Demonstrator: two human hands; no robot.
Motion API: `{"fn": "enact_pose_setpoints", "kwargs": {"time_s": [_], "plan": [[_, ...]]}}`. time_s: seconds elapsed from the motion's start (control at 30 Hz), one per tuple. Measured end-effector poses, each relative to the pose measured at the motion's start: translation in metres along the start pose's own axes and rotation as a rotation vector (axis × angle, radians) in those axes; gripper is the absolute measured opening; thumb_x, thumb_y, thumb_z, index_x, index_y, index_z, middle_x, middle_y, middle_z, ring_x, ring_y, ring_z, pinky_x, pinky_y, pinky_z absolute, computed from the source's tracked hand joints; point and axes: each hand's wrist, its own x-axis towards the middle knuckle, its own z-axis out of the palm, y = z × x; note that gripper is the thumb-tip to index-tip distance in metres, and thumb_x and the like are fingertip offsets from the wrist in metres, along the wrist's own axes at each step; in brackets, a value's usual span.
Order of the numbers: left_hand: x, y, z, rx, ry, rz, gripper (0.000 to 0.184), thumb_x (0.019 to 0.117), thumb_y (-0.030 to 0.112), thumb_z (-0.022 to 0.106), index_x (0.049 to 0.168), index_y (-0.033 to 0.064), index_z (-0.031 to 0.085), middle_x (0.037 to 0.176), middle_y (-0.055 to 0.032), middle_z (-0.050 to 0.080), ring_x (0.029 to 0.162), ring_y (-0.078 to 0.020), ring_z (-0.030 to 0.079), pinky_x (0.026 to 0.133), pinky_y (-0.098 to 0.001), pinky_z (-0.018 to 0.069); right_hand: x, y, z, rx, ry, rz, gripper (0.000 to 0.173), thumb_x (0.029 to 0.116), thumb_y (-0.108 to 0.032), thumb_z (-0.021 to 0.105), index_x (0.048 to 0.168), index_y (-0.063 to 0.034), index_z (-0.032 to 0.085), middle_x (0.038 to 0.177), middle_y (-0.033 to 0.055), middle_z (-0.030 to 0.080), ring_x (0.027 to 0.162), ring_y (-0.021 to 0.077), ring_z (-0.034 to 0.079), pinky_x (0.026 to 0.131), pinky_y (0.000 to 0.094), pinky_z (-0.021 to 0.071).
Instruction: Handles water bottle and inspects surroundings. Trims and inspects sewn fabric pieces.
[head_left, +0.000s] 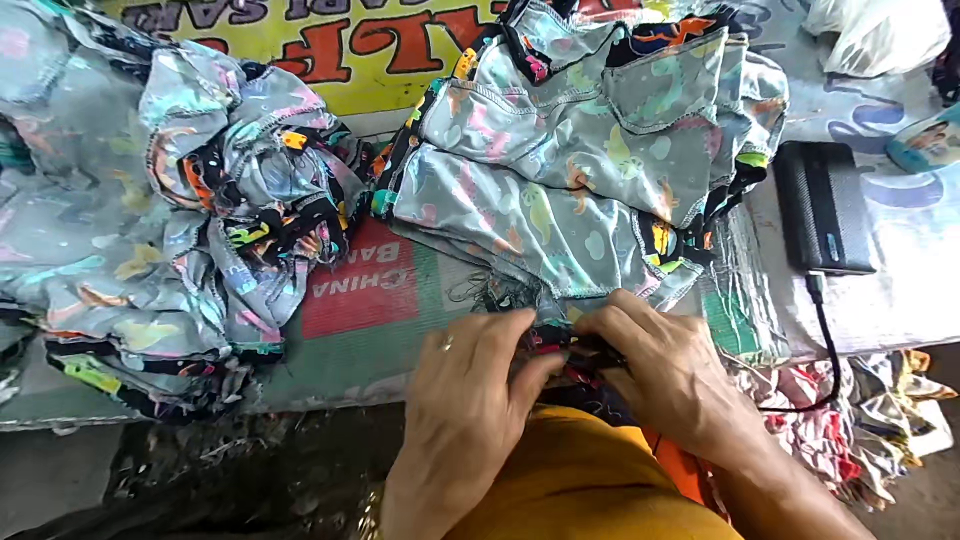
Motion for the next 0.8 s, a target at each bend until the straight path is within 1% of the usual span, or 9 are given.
{"fn": "enact_pose_setpoints", "kwargs": {"time_s": [0.1,0.27,0.37,0.43,0.47,0.53,0.63,0.7,0.8], "plan": [[0.002,-0.009,0.012,-0.066,-0.04,0.004,0.02,0.1018,0.027,0.063,0.098,0.0086,0.071,0.092,-0.0044,0.072,0.09,-0.0134,0.068,0.081,-0.0297,0.0517,-0.005,0.006,0.0,0.048,0.009,0.017,0.018,0.1021,-0.021,0.057,0.097,-0.0096,0.071,0.08,0.0052,0.065,0.065,0.0157,0.063,0.051,0.0301,0.0459],[-0.018,-0.029,-0.013,-0.163,-0.024,-0.055,0.016,0.1023,0.022,0.063,0.097,0.0091,0.071,0.093,-0.0017,0.072,0.093,-0.0053,0.066,0.085,-0.0199,0.0525,-0.013,0.018,-0.004,0.183,0.008,0.032,0.017,0.1016,-0.019,0.058,0.097,-0.0104,0.073,0.082,0.0027,0.067,0.069,0.0099,0.063,0.058,0.0257,0.0475],[-0.028,-0.04,-0.031,0.022,-0.05,-0.113,0.025,0.1044,0.027,0.059,0.094,0.0068,0.07,0.084,-0.0042,0.07,0.081,-0.0077,0.064,0.076,-0.0219,0.0501,-0.013,0.02,-0.007,0.224,-0.011,0.03,0.016,0.1016,-0.016,0.057,0.098,-0.0108,0.072,0.083,0.0015,0.068,0.072,0.008,0.063,0.06,0.024,0.0485],[-0.03,-0.042,-0.041,0.231,-0.07,-0.146,0.034,0.1066,0.032,0.052,0.091,0.0059,0.069,0.076,-0.0074,0.068,0.069,-0.0152,0.063,0.066,-0.0306,0.0478,-0.013,0.022,-0.008,0.265,-0.021,0.029,0.016,0.1017,-0.017,0.058,0.099,-0.011,0.073,0.085,0.0004,0.069,0.074,0.006,0.063,0.062,0.0224,0.0494],[-0.029,-0.04,-0.044,0.309,-0.06,-0.146,0.038,0.108,0.033,0.049,0.092,0.0049,0.069,0.078,-0.0107,0.067,0.07,-0.0212,0.064,0.065,-0.0366,0.0474,-0.013,0.023,-0.009,0.288,-0.024,0.024,0.017,0.1021,-0.018,0.058,0.099,-0.0111,0.073,0.086,0.0,0.069,0.075,0.0052,0.063,0.063,0.0218,0.0494],[-0.021,-0.024,-0.042,0.313,0.043,-0.113,0.039,0.1065,0.038,0.052,0.105,0.0049,0.071,0.097,-0.0159,0.072,0.09,-0.0287,0.067,0.078,-0.0428,0.0495,-0.011,0.023,-0.011,0.317,-0.019,0.01,0.018,0.1025,-0.019,0.057,0.101,-0.011,0.073,0.087,0.0008,0.069,0.076,0.0058,0.063,0.064,0.0223,0.0493],[-0.006,0.01,-0.018,0.115,0.182,0.051,0.03,0.1006,0.042,0.063,0.117,0.0168,0.067,0.115,-0.002,0.07,0.112,-0.0162,0.063,0.097,-0.0351,0.0457,-0.008,0.015,-0.013,0.268,0.057,-0.019,0.017,0.1018,-0.02,0.06,0.102,-0.012,0.074,0.09,0.004,0.068,0.077,0.0087,0.063,0.061,0.0236,0.0479],[0.006,0.019,0.003,0.021,0.156,0.135,0.025,0.0993,0.029,0.068,0.12,0.0152,0.067,0.118,-0.0023,0.07,0.113,-0.015,0.063,0.098,-0.0356,0.0448,-0.006,0.01,-0.015,0.236,0.113,-0.035,0.015,0.1009,-0.019,0.061,0.101,-0.0114,0.074,0.092,0.0059,0.069,0.078,0.009,0.063,0.061,0.0222,0.0473],[0.02,0.013,0.015,-0.038,0.092,0.146,0.016,0.101,0.017,0.065,0.114,0.0113,0.069,0.112,-0.005,0.072,0.112,-0.016,0.064,0.099,-0.0358,0.0462,0.0,0.009,-0.022,0.283,0.144,-0.041,0.016,0.1038,-0.016,0.056,0.102,-0.0083,0.07,0.098,0.0051,0.07,0.088,0.0062,0.066,0.071,0.0189,0.0515]]}}
